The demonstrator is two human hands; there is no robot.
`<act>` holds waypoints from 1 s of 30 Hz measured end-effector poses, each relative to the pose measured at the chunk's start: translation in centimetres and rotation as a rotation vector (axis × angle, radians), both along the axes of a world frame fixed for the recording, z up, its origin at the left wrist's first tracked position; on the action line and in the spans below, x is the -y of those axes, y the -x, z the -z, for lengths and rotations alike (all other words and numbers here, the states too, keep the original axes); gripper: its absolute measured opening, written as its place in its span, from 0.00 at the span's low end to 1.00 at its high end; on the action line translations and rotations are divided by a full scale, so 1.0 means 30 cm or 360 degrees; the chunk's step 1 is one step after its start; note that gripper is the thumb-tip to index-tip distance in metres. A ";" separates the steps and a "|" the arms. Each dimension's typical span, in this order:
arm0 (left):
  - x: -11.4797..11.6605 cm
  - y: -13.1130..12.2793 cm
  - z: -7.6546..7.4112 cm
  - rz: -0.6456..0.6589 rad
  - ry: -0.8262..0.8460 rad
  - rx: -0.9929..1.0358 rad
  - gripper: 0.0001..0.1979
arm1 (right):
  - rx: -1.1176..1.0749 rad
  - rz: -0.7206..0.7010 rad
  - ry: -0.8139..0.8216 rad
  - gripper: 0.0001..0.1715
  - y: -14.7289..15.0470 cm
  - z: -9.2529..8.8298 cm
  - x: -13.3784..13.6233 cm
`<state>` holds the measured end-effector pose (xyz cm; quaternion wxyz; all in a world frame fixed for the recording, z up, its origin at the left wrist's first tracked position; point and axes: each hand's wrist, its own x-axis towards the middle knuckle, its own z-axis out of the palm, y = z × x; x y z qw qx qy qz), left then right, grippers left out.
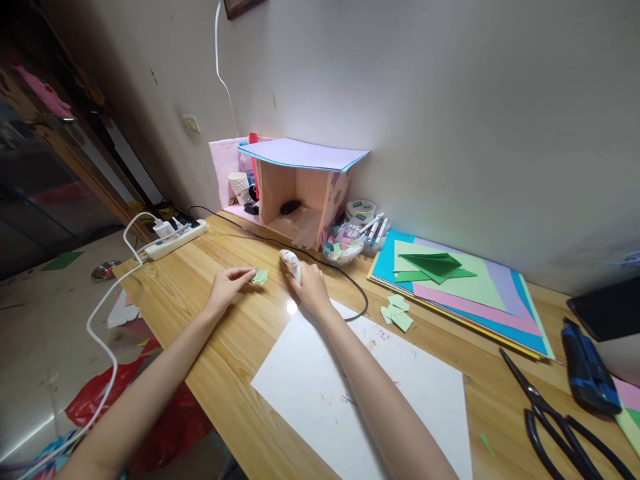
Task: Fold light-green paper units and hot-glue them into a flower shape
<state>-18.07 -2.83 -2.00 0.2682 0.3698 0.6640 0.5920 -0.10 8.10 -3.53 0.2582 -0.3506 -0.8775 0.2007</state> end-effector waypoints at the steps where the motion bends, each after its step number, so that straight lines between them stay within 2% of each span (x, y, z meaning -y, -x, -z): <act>1: 0.000 -0.001 -0.002 0.0013 0.0024 0.0054 0.19 | 0.0016 0.0010 -0.0001 0.14 -0.003 0.005 0.001; 3: 0.002 -0.002 -0.006 0.0032 0.0082 0.0124 0.21 | 0.0011 0.0049 -0.0014 0.18 -0.015 0.016 0.010; 7: 0.004 -0.003 -0.015 0.0033 0.0116 0.0136 0.22 | -0.0135 0.0194 -0.0093 0.34 -0.039 0.024 0.046; 9: 0.003 -0.002 -0.017 0.0030 0.0089 0.0146 0.22 | -0.0292 0.0276 -0.0187 0.37 -0.047 0.015 0.067; 12: 0.001 -0.005 -0.019 0.0048 0.0063 0.0191 0.25 | -0.0645 0.0423 -0.0301 0.27 -0.057 -0.008 0.108; 14: 0.002 -0.011 -0.021 0.0073 0.0057 0.0221 0.26 | -0.0781 0.0334 -0.0231 0.16 -0.057 -0.024 0.146; 16: 0.005 -0.019 -0.024 0.0131 0.0056 0.0233 0.26 | -0.0755 0.0033 0.0015 0.10 -0.048 -0.036 0.190; 18: 0.008 -0.027 -0.027 0.0201 0.0054 0.0222 0.26 | -0.0719 -0.0157 0.0382 0.10 -0.029 -0.042 0.228; 21: 0.012 -0.035 -0.031 0.0264 0.0043 0.0180 0.25 | -0.0908 -0.0162 0.0977 0.13 0.004 -0.035 0.252; 25: 0.015 -0.042 -0.032 0.0337 0.0059 0.0116 0.23 | -0.1137 -0.0132 0.1694 0.18 0.026 -0.010 0.229; 27: 0.017 -0.048 -0.032 0.0375 0.0071 0.0096 0.22 | -0.1193 -0.0133 0.1856 0.19 0.026 -0.003 0.215; 30: 0.021 -0.056 -0.035 0.0399 0.0092 0.0084 0.23 | -0.1249 -0.0113 0.1916 0.18 0.022 -0.004 0.208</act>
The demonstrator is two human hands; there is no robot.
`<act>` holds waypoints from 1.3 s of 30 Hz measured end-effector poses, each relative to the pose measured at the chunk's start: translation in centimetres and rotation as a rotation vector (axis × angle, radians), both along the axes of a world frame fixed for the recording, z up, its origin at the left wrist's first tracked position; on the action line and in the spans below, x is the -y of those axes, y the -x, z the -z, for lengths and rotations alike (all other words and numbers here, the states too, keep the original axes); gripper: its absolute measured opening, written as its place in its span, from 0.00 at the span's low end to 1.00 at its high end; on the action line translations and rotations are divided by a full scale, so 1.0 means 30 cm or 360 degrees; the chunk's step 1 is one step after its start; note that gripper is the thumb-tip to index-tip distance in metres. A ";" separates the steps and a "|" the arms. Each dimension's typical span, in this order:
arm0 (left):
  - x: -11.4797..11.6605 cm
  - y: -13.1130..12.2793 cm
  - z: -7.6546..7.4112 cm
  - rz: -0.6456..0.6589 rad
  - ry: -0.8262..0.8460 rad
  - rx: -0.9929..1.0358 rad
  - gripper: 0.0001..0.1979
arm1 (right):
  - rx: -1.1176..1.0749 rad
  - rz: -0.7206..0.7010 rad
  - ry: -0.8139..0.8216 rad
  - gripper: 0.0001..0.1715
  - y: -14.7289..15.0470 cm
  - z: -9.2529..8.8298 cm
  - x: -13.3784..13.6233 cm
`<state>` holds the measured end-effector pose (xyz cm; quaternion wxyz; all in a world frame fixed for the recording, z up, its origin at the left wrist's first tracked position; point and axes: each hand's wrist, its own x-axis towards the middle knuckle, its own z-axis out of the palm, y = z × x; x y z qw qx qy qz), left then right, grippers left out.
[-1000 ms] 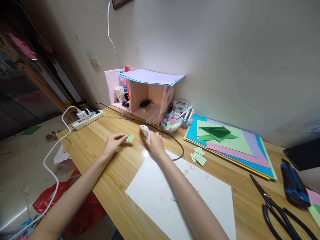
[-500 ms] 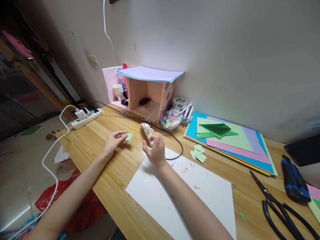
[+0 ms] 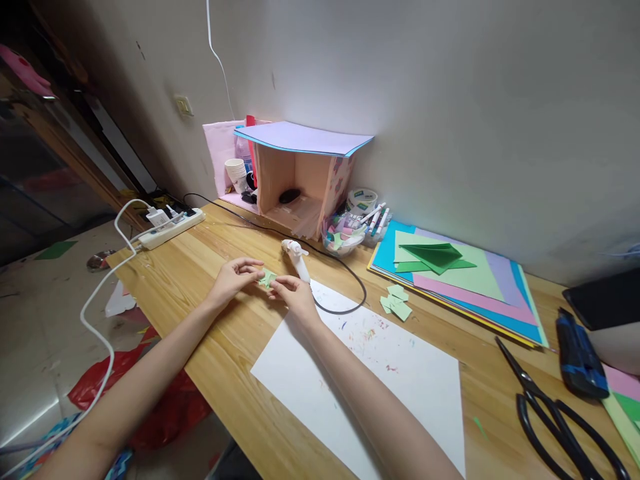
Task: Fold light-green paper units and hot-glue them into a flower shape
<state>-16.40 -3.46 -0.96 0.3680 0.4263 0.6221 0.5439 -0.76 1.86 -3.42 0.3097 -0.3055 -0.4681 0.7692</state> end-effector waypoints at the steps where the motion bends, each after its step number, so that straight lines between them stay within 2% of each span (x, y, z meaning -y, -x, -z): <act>1: 0.001 -0.002 -0.001 0.0008 0.0006 -0.0006 0.23 | 0.0001 0.0014 0.0004 0.18 -0.001 -0.003 0.000; 9: 0.004 -0.012 -0.007 0.0041 0.0021 0.0015 0.24 | 0.0038 0.0128 -0.0023 0.17 0.003 -0.004 0.000; 23: 0.002 -0.025 -0.013 0.0008 -0.0006 0.0014 0.23 | 0.0095 0.0186 -0.0026 0.17 0.008 -0.011 0.008; 39: -0.002 -0.015 0.020 0.0194 0.0003 0.0021 0.27 | 0.0079 0.0092 -0.0086 0.17 0.001 -0.015 0.009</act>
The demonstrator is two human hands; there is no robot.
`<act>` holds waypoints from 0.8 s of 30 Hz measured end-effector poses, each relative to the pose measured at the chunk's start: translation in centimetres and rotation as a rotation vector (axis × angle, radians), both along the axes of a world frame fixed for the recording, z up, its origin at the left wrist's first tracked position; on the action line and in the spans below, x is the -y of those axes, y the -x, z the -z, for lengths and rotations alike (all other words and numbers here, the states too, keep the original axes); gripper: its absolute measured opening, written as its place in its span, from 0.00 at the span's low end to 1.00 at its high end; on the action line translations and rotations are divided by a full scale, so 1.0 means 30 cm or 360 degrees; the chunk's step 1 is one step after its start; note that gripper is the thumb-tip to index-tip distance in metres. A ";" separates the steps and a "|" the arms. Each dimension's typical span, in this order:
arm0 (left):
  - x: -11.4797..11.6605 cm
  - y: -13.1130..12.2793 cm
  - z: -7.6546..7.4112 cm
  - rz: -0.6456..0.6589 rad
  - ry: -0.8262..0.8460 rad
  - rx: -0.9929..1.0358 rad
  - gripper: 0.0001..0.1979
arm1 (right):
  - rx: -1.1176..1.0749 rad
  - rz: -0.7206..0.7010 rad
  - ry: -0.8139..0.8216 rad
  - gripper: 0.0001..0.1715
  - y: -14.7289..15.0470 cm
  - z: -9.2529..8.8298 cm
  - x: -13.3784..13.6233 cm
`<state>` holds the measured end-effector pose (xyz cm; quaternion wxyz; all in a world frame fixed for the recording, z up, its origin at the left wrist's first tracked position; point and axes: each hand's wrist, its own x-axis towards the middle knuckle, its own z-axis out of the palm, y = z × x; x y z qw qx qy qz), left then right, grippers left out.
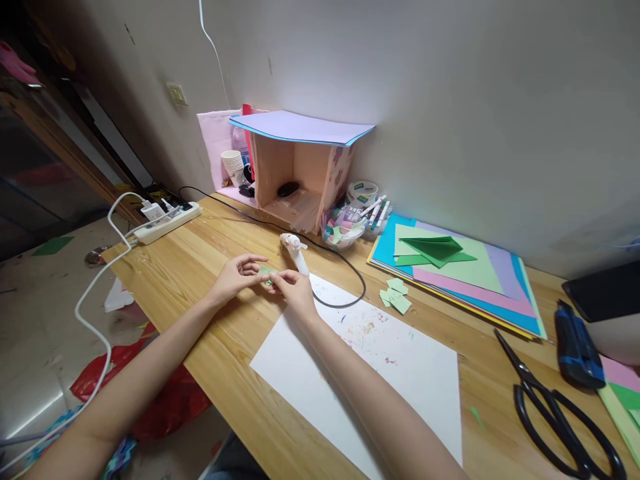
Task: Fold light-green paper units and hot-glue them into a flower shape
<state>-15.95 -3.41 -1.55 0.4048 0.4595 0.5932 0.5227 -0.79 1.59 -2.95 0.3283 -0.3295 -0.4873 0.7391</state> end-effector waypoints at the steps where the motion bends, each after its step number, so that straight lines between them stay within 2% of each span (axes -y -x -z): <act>1: 0.000 0.002 0.000 0.0007 0.0012 0.0019 0.27 | -0.0002 0.0003 -0.0007 0.17 0.000 0.001 0.000; 11: 0.006 -0.008 -0.008 0.0124 0.0164 0.0169 0.29 | 0.0014 0.0144 -0.0085 0.16 0.002 0.012 -0.003; 18: -0.001 -0.006 0.008 0.0079 0.0177 0.0127 0.29 | -0.0014 0.0120 -0.0121 0.16 0.006 0.013 -0.002; 24: 0.002 -0.009 -0.006 0.0230 0.0184 0.0044 0.24 | -0.0009 0.0074 -0.0291 0.15 0.008 0.015 -0.004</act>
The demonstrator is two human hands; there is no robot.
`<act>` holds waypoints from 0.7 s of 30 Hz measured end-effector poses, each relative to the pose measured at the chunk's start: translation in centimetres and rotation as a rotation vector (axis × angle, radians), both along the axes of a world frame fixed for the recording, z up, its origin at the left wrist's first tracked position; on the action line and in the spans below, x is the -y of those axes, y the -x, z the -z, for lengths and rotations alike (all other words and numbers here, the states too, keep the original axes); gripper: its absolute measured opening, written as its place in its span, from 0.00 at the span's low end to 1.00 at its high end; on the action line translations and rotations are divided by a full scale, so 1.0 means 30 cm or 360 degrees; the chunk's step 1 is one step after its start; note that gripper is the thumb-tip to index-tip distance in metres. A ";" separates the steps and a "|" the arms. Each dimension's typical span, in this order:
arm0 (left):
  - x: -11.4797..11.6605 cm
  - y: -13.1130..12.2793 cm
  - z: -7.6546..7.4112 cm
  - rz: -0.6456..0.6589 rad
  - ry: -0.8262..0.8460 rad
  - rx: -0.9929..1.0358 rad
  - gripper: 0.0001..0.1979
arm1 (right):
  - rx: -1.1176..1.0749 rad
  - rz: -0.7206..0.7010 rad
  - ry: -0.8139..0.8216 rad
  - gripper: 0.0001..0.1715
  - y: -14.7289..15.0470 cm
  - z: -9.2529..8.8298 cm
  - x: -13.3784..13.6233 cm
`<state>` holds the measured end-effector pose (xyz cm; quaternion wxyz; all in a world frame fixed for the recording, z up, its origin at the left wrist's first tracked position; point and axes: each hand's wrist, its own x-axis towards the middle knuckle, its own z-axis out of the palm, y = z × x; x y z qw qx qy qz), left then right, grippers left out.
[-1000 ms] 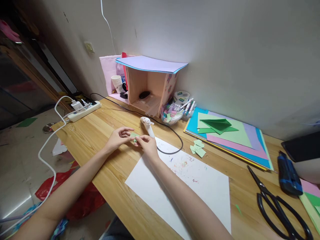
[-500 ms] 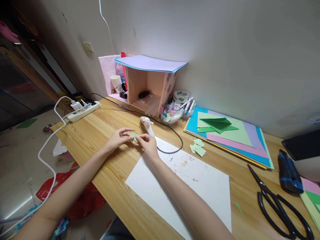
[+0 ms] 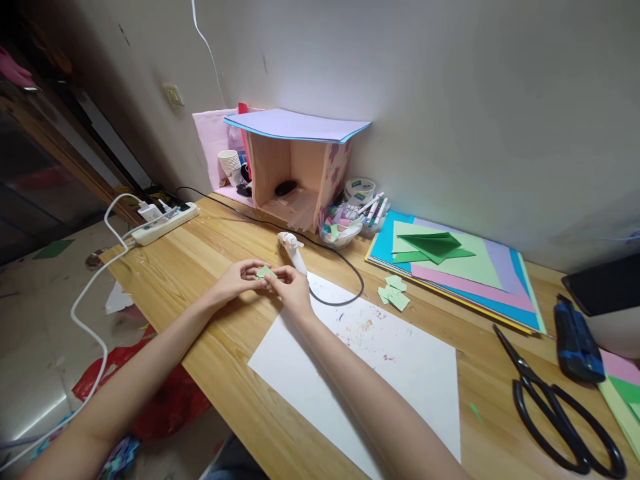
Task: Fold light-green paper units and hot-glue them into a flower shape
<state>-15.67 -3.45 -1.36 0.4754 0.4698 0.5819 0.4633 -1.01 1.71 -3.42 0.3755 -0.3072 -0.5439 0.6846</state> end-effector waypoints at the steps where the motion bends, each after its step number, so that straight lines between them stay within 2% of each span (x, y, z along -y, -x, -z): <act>1: 0.001 -0.001 -0.004 0.0008 0.0000 -0.0008 0.24 | 0.0017 0.0002 -0.0010 0.15 0.001 0.001 0.000; 10: -0.002 0.004 0.005 -0.0014 0.0010 0.0000 0.18 | -0.0029 0.0042 0.0173 0.16 0.006 0.010 -0.007; 21: -0.008 0.013 0.010 -0.0311 -0.0063 0.0084 0.16 | 0.0004 -0.0010 0.0236 0.19 0.002 0.005 0.001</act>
